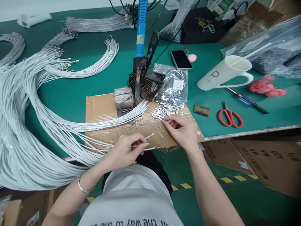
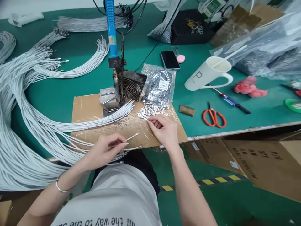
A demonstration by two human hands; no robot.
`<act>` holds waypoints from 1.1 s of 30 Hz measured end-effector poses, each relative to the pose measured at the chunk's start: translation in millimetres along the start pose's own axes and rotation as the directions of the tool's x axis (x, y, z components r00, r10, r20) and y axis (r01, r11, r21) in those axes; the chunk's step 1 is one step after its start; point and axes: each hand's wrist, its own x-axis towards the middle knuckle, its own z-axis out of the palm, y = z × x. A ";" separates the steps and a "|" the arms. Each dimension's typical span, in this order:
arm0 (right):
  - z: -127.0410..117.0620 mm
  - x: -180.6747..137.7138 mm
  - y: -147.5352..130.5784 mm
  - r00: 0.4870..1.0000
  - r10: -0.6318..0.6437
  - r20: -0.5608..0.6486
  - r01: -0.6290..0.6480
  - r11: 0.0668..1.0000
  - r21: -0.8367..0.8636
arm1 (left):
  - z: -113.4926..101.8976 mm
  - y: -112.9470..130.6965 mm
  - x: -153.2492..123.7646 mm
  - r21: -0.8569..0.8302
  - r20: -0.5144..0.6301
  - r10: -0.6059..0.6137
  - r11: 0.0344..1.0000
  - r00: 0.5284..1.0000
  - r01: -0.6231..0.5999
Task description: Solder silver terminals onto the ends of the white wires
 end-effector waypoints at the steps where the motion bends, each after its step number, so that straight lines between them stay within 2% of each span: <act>1: -0.7 -0.9 -0.3 1.000 -0.002 0.007 0.002 1.000 -0.005 | 1.8 -5.2 5.7 -0.170 -0.094 -0.081 0.983 0.992 0.064; 4: -3.4 -4.0 -0.1 1.000 0.005 0.014 -0.005 1.000 -0.001 | 4.3 -18.0 18.4 -0.348 -0.196 -0.205 0.929 0.959 0.128; 9: -7.6 -12.5 5.2 0.996 0.081 -0.045 -0.078 0.995 0.059 | 3.0 -17.7 27.1 -0.473 -0.261 -0.340 0.861 0.904 0.187; 12: -7.1 -14.1 8.5 0.986 0.156 -0.053 -0.149 0.981 0.122 | 4.8 -11.8 30.7 -0.511 -0.325 -0.373 0.843 0.869 0.170; 15: -3.2 -10.0 3.5 0.982 0.189 -0.011 -0.184 0.965 0.189 | 9.0 -8.3 33.6 -0.471 -0.408 -0.381 0.866 0.829 0.166; 18: 0.8 -3.1 -13.0 0.985 0.145 0.096 -0.166 0.944 0.283 | 13.6 -7.3 33.2 -0.438 -0.464 -0.387 0.882 0.797 0.174; 22: 1.5 0.9 -40.1 0.982 0.000 0.187 -0.072 0.922 0.380 | 17.0 -6.3 28.3 -0.451 -0.454 -0.384 0.877 0.804 0.164; 26: 5.8 -7.0 -52.7 0.982 0.005 0.191 -0.095 0.880 0.466 | 16.9 -2.7 23.6 -0.422 -0.471 -0.335 0.898 0.816 0.125; 29: 15.2 -17.0 -54.4 0.978 0.066 0.197 -0.157 0.858 0.490 | 17.8 -2.1 20.6 -0.276 -0.538 -0.212 0.959 0.816 0.067; 33: 24.4 -22.5 -57.0 0.968 0.073 0.238 -0.188 0.842 0.506 | 22.9 -7.4 14.3 -0.062 -0.573 -0.045 0.998 0.819 0.012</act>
